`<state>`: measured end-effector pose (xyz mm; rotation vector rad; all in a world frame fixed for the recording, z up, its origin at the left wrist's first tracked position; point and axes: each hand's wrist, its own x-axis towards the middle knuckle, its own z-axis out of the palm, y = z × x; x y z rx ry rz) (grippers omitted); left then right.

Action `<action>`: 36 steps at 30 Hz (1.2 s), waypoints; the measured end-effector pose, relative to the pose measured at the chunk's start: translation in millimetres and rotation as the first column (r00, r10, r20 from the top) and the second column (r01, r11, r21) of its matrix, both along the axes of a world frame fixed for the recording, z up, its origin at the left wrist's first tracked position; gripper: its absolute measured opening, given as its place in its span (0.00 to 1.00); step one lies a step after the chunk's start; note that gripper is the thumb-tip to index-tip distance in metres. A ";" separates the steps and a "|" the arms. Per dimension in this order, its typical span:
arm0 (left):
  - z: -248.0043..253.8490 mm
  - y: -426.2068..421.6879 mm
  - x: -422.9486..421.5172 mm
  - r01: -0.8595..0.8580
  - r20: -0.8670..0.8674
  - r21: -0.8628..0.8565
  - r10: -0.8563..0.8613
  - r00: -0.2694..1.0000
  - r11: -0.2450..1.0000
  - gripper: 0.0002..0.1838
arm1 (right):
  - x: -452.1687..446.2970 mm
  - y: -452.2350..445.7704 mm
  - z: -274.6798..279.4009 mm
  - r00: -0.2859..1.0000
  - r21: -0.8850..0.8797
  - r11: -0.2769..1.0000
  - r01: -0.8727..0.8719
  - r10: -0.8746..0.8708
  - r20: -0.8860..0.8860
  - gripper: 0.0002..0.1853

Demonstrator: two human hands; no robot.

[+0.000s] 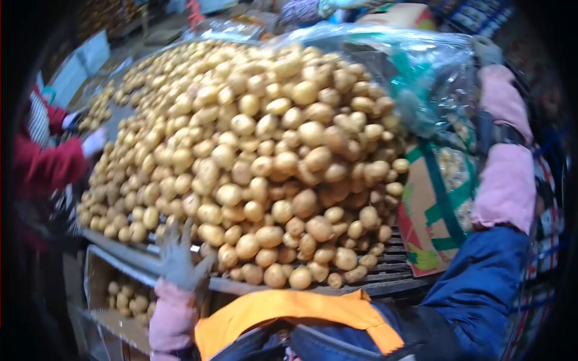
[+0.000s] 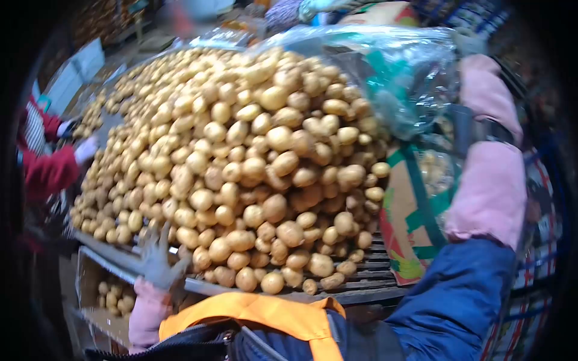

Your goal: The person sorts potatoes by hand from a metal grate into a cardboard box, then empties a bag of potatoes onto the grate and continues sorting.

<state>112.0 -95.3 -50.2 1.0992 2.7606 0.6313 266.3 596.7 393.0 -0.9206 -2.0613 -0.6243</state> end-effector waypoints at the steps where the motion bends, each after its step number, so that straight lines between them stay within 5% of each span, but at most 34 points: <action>1: -2.3 2.8 -4.5 -0.019 0.058 0.045 0.016 0.998 0.999 0.49 | 1.9 -16.7 -9.7 0.999 0.024 0.999 -0.043 0.044 -0.017 0.22; 5: -20.2 1.9 -21.6 0.012 -0.061 -0.091 -0.017 0.998 0.996 0.51 | 0.7 -152.5 -62.5 0.926 0.052 0.925 -0.375 0.372 0.062 0.21; 7: -22.3 3.6 -26.4 -0.023 0.000 -0.025 0.023 1.000 0.999 0.54 | -7.9 -224.2 -100.1 0.815 -0.044 0.830 -0.555 0.554 0.167 0.22; 11: -19.3 -7.2 -66.2 0.092 -0.022 -0.092 -0.094 0.995 0.992 0.52 | -29.8 -345.7 -191.3 0.430 -0.367 0.547 -0.752 0.830 0.357 0.23; 14: -40.2 -22.2 -90.3 0.142 -0.061 -0.031 -0.144 0.988 0.989 0.40 | -39.2 -402.0 -275.2 0.114 -0.547 0.342 -0.764 0.906 0.407 0.25; 17: -22.2 -26.5 -72.5 0.065 0.036 0.239 -0.075 0.997 0.969 0.33 | -24.8 -440.0 -357.6 -0.108 -0.606 0.294 -0.739 0.837 0.537 0.25; 19: 4.8 -31.7 -39.7 0.134 -0.095 0.274 -0.111 0.989 0.952 0.35 | -16.2 -465.0 -390.6 -0.175 -0.781 0.142 -0.609 0.935 0.307 0.26; 21: 6.0 -26.0 2.0 0.183 -0.061 0.146 -0.176 0.982 0.972 0.40 | -29.0 -479.0 -414.0 -0.234 -0.833 0.095 -0.545 0.937 0.260 0.25; 26: -25.0 -23.1 -8.8 -0.073 -0.132 -0.079 0.062 0.989 0.994 0.48 | -80.2 -497.1 -424.2 -0.322 -0.815 0.151 -0.560 0.866 0.382 0.33; 30: -24.1 -26.8 -51.6 -0.099 -0.106 -0.184 0.081 0.991 0.978 0.47 | -132.8 -510.2 -454.9 -0.349 -0.724 0.067 -0.687 0.843 0.410 0.25; 34: -37.4 -30.6 -92.9 -0.131 -0.098 -0.197 0.113 0.989 0.972 0.43 | -182.6 -538.8 -464.1 -0.308 -0.689 0.121 -0.715 0.830 0.465 0.18; 36: -37.7 -26.9 -112.4 -0.146 -0.081 -0.226 0.131 0.988 0.963 0.39 | -204.8 -540.3 -473.7 -0.358 -0.775 0.035 -0.631 0.873 0.331 0.16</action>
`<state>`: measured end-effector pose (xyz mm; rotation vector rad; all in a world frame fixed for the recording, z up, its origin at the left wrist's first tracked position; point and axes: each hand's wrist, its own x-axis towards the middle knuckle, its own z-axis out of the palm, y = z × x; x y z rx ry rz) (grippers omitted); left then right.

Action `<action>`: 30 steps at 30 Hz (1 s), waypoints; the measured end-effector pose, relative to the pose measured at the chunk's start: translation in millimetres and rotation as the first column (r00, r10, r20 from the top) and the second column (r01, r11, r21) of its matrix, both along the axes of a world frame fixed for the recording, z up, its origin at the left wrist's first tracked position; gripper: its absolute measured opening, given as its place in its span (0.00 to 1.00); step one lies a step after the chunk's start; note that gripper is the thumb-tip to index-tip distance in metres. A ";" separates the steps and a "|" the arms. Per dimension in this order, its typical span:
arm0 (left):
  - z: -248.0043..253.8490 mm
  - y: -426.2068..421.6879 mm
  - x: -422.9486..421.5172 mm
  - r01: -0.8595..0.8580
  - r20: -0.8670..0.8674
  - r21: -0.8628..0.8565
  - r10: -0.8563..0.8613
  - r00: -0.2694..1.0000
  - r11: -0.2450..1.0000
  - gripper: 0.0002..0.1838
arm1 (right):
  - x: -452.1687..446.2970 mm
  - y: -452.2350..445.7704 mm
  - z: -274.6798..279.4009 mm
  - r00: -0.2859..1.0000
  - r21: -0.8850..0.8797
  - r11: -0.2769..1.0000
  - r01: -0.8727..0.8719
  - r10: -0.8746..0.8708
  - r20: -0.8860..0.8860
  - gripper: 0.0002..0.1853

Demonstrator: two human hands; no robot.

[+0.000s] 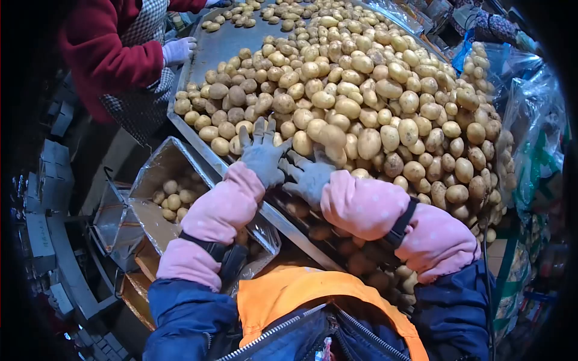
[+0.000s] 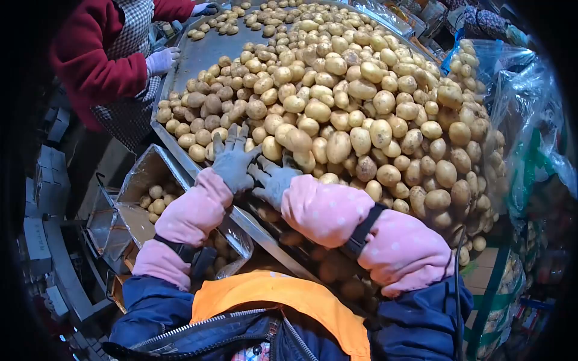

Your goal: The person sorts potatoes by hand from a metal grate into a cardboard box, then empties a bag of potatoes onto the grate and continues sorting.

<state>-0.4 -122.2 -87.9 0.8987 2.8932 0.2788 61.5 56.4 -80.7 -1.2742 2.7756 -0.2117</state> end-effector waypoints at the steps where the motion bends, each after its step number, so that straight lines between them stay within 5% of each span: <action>1: 1.2 -1.0 -10.9 0.000 -0.006 -0.052 -0.001 1.000 0.999 0.38 | -14.4 -4.0 -11.9 0.999 -0.103 0.995 -0.014 0.018 0.035 0.16; 4: -4.5 -9.9 -40.8 -0.001 -0.045 -0.172 -0.006 0.999 0.985 0.32 | -34.3 -32.0 -5.7 0.992 0.194 0.978 0.073 -0.092 0.088 0.18; 7: -11.4 -19.1 -70.3 -0.019 -0.095 -0.151 0.004 0.995 0.988 0.31 | -57.8 -48.1 -5.9 0.970 0.012 0.970 0.243 -0.243 -0.013 0.19; 8: -11.8 -21.5 -82.0 -0.019 -0.095 -0.130 0.006 0.995 0.991 0.32 | -71.5 -49.3 -6.2 0.979 0.186 0.962 0.199 -0.188 -0.074 0.18; 15: -16.5 -35.9 -158.3 -0.093 -0.074 -0.143 0.084 0.994 0.985 0.37 | -153.6 -65.2 -12.6 0.949 0.140 0.954 0.266 -0.284 0.133 0.20; 21: -6.6 -37.7 -108.1 -0.148 -0.104 -0.018 0.145 0.984 0.989 0.26 | -111.1 -56.2 12.8 0.958 0.181 0.963 0.201 -0.232 0.166 0.26; 26: -7.7 -45.5 -39.8 0.044 0.010 0.305 -0.049 0.999 0.951 0.25 | -61.2 -45.2 63.5 0.978 0.364 0.931 -0.031 -0.047 0.203 0.25; 29: -9.8 -55.8 -18.8 0.057 -0.052 0.539 -0.035 0.998 0.840 0.22 | -86.1 -30.8 104.2 0.794 0.157 0.988 -0.010 -0.087 0.602 0.22; 30: -7.9 -60.0 -17.5 0.053 -0.084 0.597 -0.003 0.996 0.801 0.21 | -102.1 -23.1 106.7 0.802 0.017 0.996 0.083 -0.077 0.592 0.19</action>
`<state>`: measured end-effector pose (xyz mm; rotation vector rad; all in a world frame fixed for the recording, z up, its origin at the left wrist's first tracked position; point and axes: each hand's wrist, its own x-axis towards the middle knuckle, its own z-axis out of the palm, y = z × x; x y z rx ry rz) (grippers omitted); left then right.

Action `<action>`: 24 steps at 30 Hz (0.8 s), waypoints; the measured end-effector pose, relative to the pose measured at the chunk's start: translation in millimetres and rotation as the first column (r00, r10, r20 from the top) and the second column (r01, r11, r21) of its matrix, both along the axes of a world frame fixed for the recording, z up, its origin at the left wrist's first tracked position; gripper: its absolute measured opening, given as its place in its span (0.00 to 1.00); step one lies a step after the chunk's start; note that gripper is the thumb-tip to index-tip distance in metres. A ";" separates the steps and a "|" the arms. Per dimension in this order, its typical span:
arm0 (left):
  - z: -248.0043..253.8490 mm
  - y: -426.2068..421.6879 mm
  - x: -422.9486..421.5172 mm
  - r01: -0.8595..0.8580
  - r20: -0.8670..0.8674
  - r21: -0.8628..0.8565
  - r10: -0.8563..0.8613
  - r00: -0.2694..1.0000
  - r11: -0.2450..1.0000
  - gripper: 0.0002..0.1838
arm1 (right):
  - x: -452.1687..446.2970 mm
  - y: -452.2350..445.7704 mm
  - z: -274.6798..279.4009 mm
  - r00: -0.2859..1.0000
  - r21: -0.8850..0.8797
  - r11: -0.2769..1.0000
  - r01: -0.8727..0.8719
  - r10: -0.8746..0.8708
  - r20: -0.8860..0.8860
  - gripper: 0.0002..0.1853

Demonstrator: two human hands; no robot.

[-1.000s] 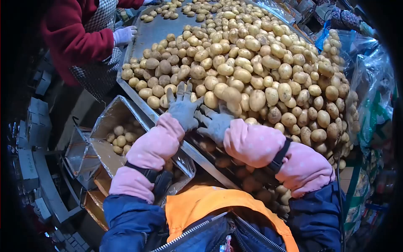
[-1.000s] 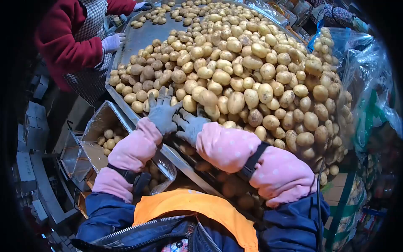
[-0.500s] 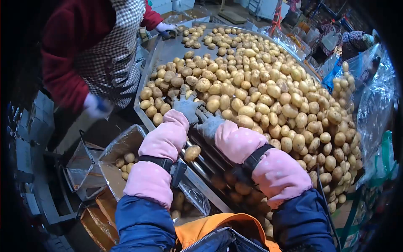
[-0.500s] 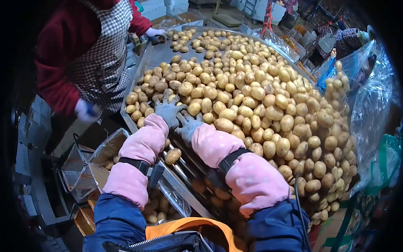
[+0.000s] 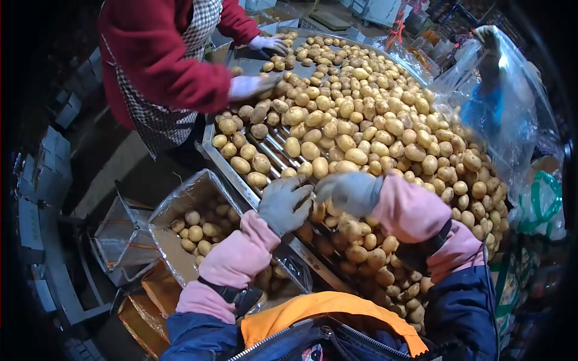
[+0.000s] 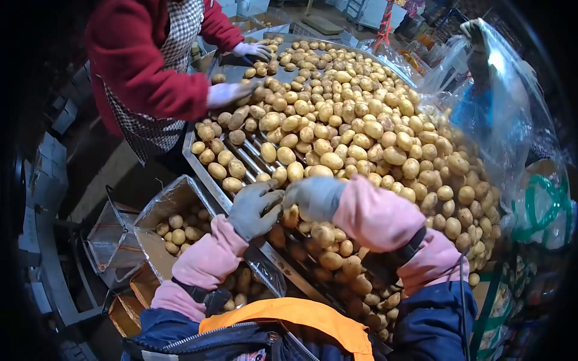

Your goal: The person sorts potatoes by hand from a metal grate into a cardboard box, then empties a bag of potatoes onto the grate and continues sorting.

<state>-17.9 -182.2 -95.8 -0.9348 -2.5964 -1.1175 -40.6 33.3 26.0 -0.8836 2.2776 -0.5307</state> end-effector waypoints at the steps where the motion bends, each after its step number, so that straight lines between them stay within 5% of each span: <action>1: 7.8 -4.2 -1.1 -0.028 -0.031 0.072 0.030 0.999 0.997 0.20 | -26.2 2.3 -4.2 0.981 0.000 1.000 -0.029 0.028 -0.191 0.19; 2: 18.5 -9.6 -2.6 -0.091 -0.111 0.068 0.099 0.989 0.994 0.19 | -37.8 6.0 -5.3 0.909 0.032 0.972 0.232 -0.205 -0.363 0.19; 3: 25.5 -14.4 -6.8 -0.160 -0.135 0.046 0.165 0.977 0.986 0.20 | -76.0 8.7 -25.1 0.855 0.108 0.966 0.236 -0.153 -0.496 0.19; 5: 11.7 -19.5 -22.3 -0.255 -0.158 0.046 0.259 0.953 0.966 0.21 | -126.6 -4.4 -36.6 0.664 -0.024 0.989 0.149 -0.118 -0.739 0.22; 9: 2.2 -14.1 -36.1 -0.321 -0.096 0.034 0.323 0.942 0.946 0.24 | -169.0 -57.7 -65.9 0.781 0.308 0.888 0.342 -0.087 -0.618 0.25; 14: 8.2 -18.0 -63.0 -0.310 -0.064 0.087 0.316 0.947 0.947 0.24 | -113.4 -44.0 -70.6 0.836 0.472 0.853 0.221 0.083 -0.542 0.25; 17: 9.6 -5.9 -85.2 -0.259 -0.052 0.046 0.262 0.964 0.965 0.23 | -94.4 -29.6 -53.5 0.867 0.319 0.910 0.264 -0.079 -0.492 0.24; 18: 8.5 1.2 -93.0 -0.198 -0.007 -0.015 0.198 0.980 0.980 0.24 | -88.2 -17.1 -49.3 0.816 0.036 0.943 0.332 -0.268 -0.513 0.25; 20: 1.5 19.7 -105.7 -0.054 0.098 -0.132 0.067 0.993 0.990 0.26 | -77.6 -0.4 -31.3 0.685 -0.391 0.662 0.639 -0.722 -0.102 0.21; 21: -1.5 29.8 -109.3 -0.057 0.135 -0.168 0.080 0.988 0.984 0.26 | -73.5 12.7 -35.8 0.598 -0.629 0.400 0.666 -0.791 0.129 0.19; 23: -10.9 51.0 -118.1 -0.052 0.204 -0.238 0.102 0.974 0.970 0.27 | -57.1 30.9 -1.7 0.321 -0.513 -0.031 0.858 -0.747 0.582 0.16; 24: -31.1 50.0 -138.1 0.057 0.337 -0.076 -0.028 0.941 0.995 0.25 | -45.3 46.1 6.2 0.341 -0.472 0.005 0.881 -0.699 0.629 0.16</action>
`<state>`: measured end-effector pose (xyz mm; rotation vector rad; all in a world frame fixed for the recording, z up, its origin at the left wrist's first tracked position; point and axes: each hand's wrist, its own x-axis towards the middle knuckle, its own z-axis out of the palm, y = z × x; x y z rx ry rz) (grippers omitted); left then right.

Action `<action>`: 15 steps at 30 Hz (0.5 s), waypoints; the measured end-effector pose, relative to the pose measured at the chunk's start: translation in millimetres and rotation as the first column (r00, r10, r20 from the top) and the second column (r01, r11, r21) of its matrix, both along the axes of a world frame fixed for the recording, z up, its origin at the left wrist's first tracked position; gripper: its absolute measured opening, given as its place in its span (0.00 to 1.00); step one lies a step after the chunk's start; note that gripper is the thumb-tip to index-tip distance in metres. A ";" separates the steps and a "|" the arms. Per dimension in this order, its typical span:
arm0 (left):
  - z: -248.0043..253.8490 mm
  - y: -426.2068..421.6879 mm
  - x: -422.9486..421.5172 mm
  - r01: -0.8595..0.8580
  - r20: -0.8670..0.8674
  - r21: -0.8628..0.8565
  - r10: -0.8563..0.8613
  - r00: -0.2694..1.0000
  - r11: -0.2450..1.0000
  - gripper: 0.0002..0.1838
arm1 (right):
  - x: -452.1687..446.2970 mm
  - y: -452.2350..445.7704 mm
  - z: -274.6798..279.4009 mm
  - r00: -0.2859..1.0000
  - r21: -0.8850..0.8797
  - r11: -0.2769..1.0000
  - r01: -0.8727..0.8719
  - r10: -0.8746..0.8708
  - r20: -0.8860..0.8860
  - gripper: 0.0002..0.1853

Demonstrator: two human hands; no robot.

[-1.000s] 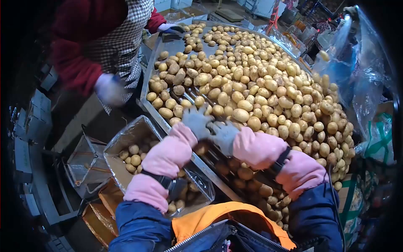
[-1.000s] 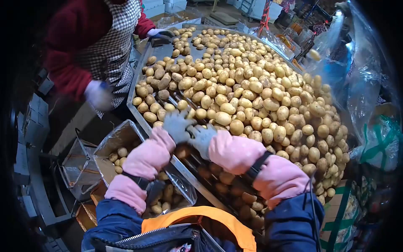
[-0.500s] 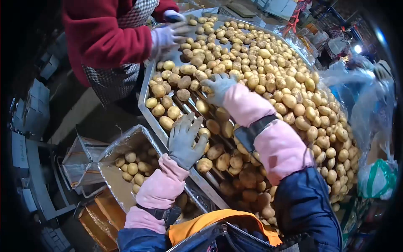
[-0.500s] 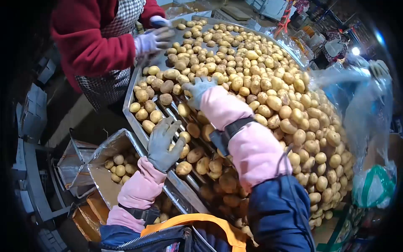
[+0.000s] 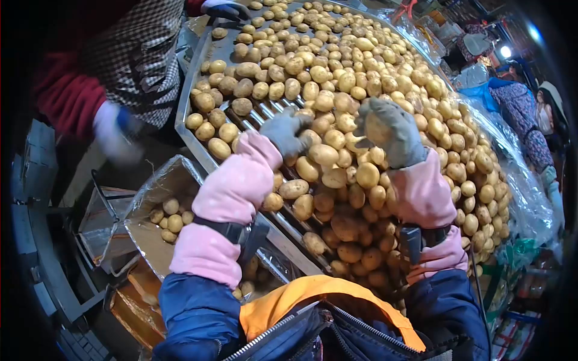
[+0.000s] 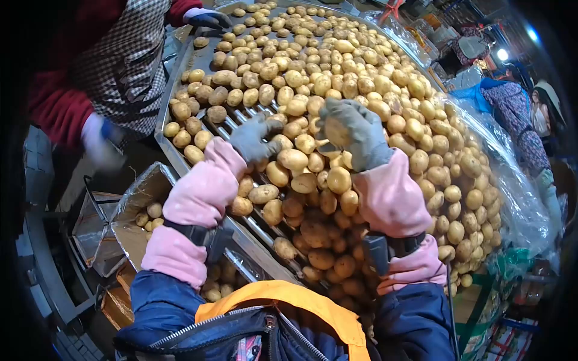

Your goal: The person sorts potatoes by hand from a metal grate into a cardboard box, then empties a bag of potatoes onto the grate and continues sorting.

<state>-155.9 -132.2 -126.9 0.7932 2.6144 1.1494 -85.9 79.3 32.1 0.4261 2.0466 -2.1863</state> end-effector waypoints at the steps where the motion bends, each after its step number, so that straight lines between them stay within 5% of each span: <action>1: 6.9 -4.9 -8.4 0.075 0.124 0.164 -0.096 0.988 0.984 0.23 | 9.9 13.8 4.7 0.997 -0.048 0.997 -0.067 0.069 0.042 0.15; 3: -15.0 -1.8 -29.5 0.021 0.383 0.338 -0.158 0.910 0.941 0.25 | 19.0 18.7 -0.8 0.990 0.155 0.984 -0.083 0.064 0.123 0.22; 4: -40.2 4.8 -46.2 -0.028 0.429 0.406 -0.163 0.889 0.913 0.25 | 23.4 18.8 -12.3 0.970 0.449 0.861 -0.238 0.238 0.057 0.21; 5: -53.7 8.2 -56.8 -0.081 0.472 0.467 -0.170 0.865 0.881 0.26 | 27.8 16.1 -20.2 0.909 0.703 0.633 -0.324 0.415 0.045 0.21; 6: -53.0 10.0 -58.7 -0.071 0.258 0.216 0.013 0.966 0.974 0.26 | 34.5 1.2 -20.8 0.847 0.885 0.388 -0.258 0.532 0.013 0.18; 7: -39.9 12.2 -54.9 -0.128 0.253 0.115 0.095 0.963 0.985 0.26 | 38.4 -19.2 -22.3 0.769 0.985 0.118 -0.129 0.639 0.024 0.15; 9: -3.0 15.5 -43.0 -0.241 0.222 -0.081 0.254 0.941 0.967 0.25 | 27.1 -50.7 -54.1 0.750 0.941 -0.225 -0.254 0.568 0.338 0.17; 11: -29.9 13.7 -58.0 -0.275 0.306 0.265 0.189 0.933 0.924 0.29 | 6.9 -72.4 -34.5 0.669 0.873 -0.218 -0.437 0.570 0.477 0.17; 15: 4.4 -26.1 -30.9 -0.427 0.471 0.800 0.000 0.882 0.420 0.19 | -20.4 -74.0 -35.8 0.609 0.774 -0.170 -0.610 0.524 0.595 0.24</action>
